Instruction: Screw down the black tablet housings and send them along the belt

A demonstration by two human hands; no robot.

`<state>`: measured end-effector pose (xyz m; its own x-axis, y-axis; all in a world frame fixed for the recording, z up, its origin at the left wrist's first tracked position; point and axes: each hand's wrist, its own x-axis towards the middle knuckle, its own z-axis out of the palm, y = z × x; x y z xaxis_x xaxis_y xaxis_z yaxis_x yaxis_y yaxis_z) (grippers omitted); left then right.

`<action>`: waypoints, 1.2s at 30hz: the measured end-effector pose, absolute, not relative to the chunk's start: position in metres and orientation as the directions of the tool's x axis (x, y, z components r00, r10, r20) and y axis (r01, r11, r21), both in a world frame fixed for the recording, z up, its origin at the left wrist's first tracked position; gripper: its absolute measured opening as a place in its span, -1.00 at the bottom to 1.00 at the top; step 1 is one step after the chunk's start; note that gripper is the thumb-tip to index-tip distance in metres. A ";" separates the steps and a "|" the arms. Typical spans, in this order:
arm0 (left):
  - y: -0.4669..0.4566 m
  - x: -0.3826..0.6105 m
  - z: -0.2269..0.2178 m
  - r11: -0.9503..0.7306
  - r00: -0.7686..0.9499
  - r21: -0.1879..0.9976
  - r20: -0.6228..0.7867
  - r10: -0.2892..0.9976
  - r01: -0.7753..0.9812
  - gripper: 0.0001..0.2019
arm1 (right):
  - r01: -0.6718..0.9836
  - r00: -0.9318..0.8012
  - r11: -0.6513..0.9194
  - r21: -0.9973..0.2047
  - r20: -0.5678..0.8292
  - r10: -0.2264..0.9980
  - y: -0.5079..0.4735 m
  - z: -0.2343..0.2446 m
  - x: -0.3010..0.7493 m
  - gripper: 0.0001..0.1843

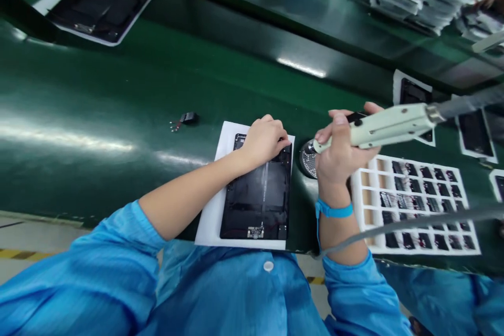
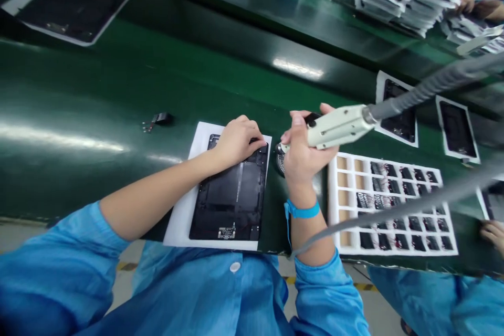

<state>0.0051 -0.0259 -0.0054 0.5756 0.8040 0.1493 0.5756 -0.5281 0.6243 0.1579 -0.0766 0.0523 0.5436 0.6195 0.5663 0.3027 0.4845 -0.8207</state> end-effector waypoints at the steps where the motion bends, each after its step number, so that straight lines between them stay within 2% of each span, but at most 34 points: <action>1: -0.026 0.006 -0.005 -0.530 0.577 0.625 0.150 0.803 0.573 -0.86 | 0.299 0.537 0.467 -0.832 0.551 0.639 -0.071 0.047 0.153 -0.58; 6: -0.028 0.009 -0.006 -0.529 0.578 0.621 0.146 0.803 0.578 -0.84 | 0.324 0.520 0.421 -0.847 0.531 0.669 -0.060 0.024 0.146 -0.56; 18: -0.027 0.011 -0.007 -0.547 0.581 0.595 0.159 0.798 0.588 -0.79 | 0.374 0.495 0.407 -0.834 0.550 0.673 -0.060 0.019 0.143 -0.50; 27: -0.020 0.001 -0.016 -0.581 0.583 0.612 0.228 0.779 0.536 -0.82 | 0.252 0.510 0.373 -0.893 0.450 0.733 -0.060 0.018 0.135 -0.45; 33: -0.017 0.000 -0.021 -0.563 0.550 0.634 0.248 0.798 0.531 -0.80 | 0.393 0.591 0.381 -0.837 0.547 0.593 -0.096 0.049 0.177 -0.55; 36: -0.018 0.000 -0.020 -0.543 0.548 0.652 0.226 0.805 0.529 -0.83 | 0.396 0.630 0.398 -0.828 0.560 0.538 -0.113 0.049 0.195 -0.54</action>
